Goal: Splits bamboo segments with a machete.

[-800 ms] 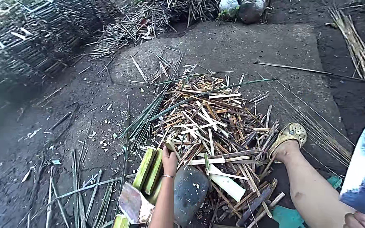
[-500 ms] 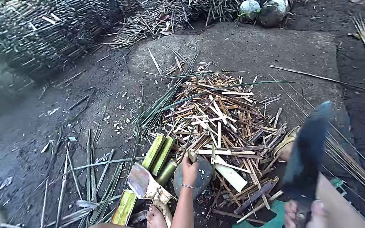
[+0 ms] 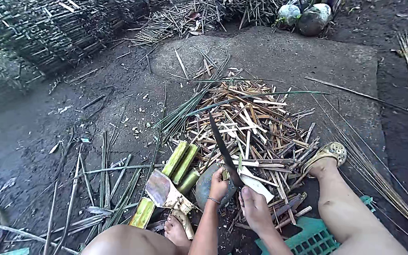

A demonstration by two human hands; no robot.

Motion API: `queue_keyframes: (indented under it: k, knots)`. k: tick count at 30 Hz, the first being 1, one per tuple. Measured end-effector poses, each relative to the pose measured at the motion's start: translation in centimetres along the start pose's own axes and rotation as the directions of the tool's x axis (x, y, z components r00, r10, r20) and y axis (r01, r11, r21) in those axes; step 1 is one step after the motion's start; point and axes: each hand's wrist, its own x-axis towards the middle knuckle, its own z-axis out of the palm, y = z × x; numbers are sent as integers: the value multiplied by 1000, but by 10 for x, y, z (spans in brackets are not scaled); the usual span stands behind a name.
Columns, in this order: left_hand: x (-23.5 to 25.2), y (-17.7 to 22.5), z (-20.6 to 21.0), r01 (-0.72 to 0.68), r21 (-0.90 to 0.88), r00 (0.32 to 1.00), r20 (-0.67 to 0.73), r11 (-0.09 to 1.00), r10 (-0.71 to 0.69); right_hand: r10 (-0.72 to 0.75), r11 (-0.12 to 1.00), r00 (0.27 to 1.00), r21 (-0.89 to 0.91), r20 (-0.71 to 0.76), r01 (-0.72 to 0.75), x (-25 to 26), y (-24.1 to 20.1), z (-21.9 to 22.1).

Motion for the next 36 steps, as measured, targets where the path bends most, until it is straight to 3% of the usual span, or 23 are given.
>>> queue_keyframes:
  k: [6,12,17,21,26,30,34,36]
  knots:
    - [-1,5,1,21,31,1000,-11,999,-21,159,987,985,-4,66,-159,6,-10,-2]
    - [-11,3,8,40,-50,999,-28,998,-41,137,979,989,-162,64,-125,2,-15,-5]
    - [-6,16,8,-17,26,998,-56,1000,18,100,967,994,-240,40,-88,1,-32,-11]
    - [-3,6,5,98,139,995,-27,985,-96,206,966,976,-177,73,-191,7,-24,-9]
    - [-11,16,10,20,119,999,-46,993,-15,164,965,985,-217,52,-149,-5,-31,-13]
    - [-7,7,9,120,146,993,-38,982,-115,261,953,958,-190,122,-235,10,-26,-12]
    - [-4,33,9,-46,140,998,-37,989,52,105,976,993,-195,50,-93,-4,-41,-16]
    - [-12,24,5,-20,287,1000,15,958,16,102,976,995,-194,17,-97,-15,-29,-8]
